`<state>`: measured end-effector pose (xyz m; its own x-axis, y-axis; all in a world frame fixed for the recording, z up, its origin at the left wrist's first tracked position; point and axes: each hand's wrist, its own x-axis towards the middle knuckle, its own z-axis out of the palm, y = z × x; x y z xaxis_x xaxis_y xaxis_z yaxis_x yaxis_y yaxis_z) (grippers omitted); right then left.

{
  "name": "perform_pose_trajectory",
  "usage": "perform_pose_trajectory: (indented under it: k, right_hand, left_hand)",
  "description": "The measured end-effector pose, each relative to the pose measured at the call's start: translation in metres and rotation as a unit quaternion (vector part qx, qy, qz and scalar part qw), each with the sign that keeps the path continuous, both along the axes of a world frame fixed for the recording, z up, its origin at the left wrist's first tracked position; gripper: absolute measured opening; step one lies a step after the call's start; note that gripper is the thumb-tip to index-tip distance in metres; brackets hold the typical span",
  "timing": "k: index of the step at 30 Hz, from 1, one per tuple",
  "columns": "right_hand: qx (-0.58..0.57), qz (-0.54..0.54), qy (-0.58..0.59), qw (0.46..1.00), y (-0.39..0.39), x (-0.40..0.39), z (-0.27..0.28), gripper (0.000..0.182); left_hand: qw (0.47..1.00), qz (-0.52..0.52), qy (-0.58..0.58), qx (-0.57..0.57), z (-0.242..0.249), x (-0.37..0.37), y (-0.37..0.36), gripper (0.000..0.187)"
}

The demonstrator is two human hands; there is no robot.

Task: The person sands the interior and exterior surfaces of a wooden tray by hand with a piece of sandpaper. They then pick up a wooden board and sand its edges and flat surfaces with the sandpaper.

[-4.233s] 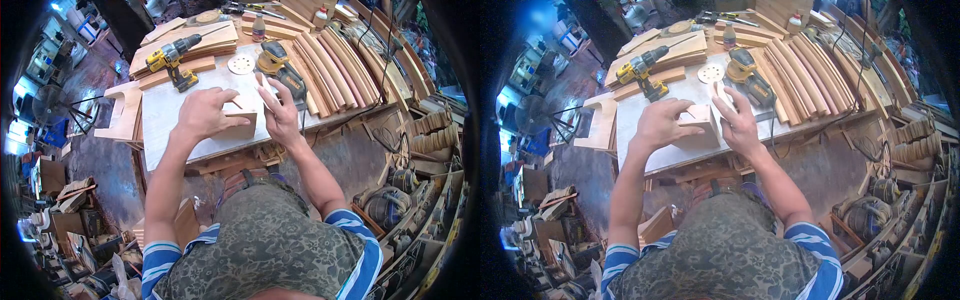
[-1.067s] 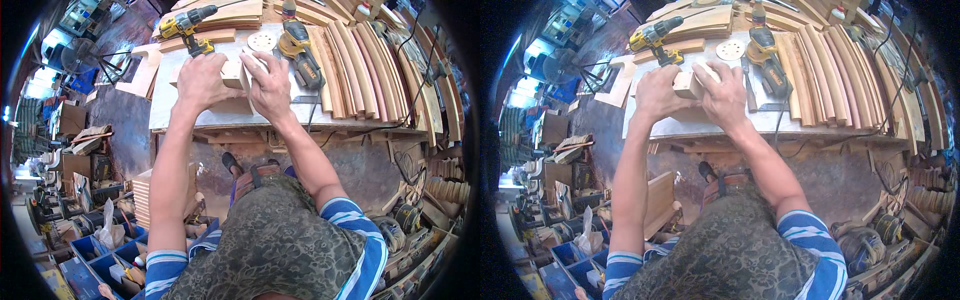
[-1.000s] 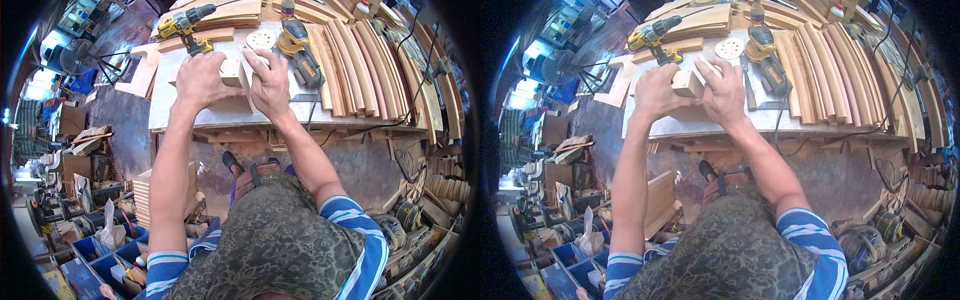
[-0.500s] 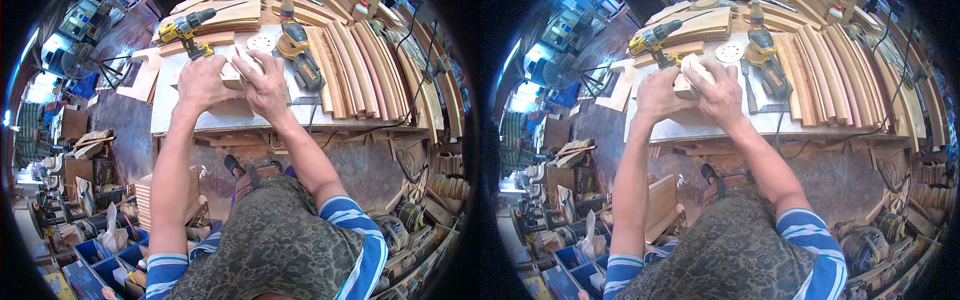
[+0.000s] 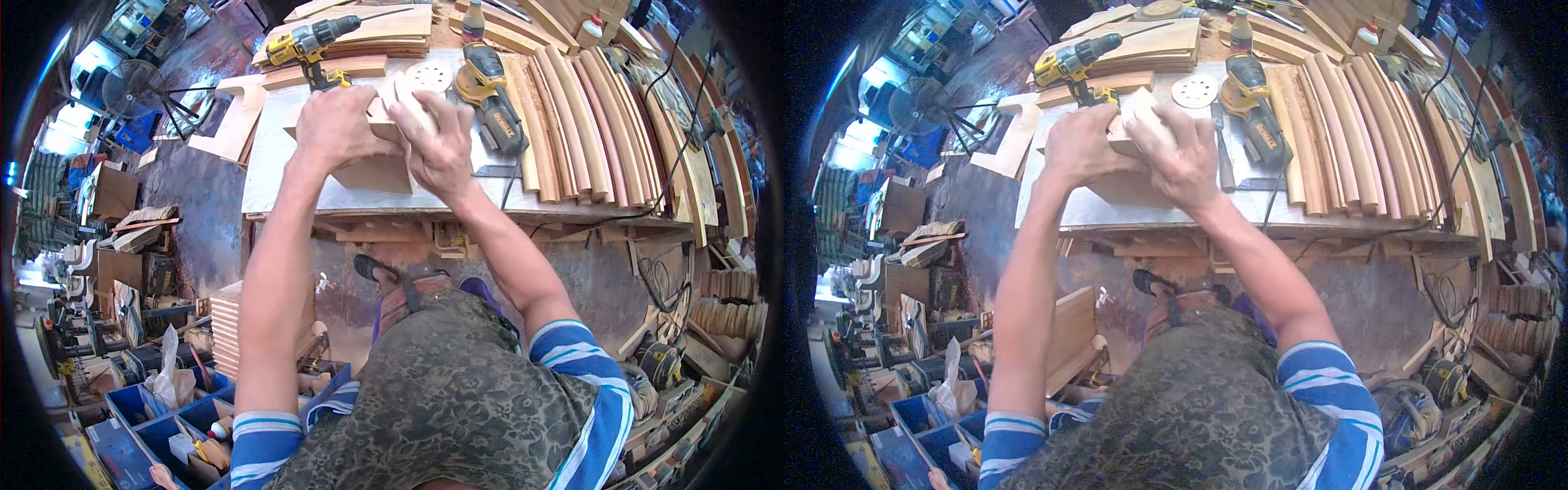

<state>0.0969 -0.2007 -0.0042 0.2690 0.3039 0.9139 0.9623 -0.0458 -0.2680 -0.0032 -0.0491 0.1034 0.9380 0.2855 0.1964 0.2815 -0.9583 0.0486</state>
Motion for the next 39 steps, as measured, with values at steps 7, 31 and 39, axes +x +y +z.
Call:
perform_pose_trajectory:
  k: [7, 31, 39]
  right_hand:
    - [-0.024, -0.030, -0.013, 0.999, 0.003, 0.016, 0.001, 0.051]
    - [-0.045, -0.011, 0.018, 0.999, 0.013, 0.027, 0.009, 0.052]
    - [-0.009, -0.002, 0.002, 1.000, 0.022, 0.027, 0.008, 0.056]
  left_hand:
    - [0.999, 0.026, 0.046, 0.008, 0.010, 0.005, -0.004, 0.080]
    - [0.995, 0.027, 0.091, -0.009, 0.020, 0.034, 0.008, 0.084]
    - [0.995, 0.025, 0.097, -0.017, 0.020, 0.038, 0.012, 0.083]
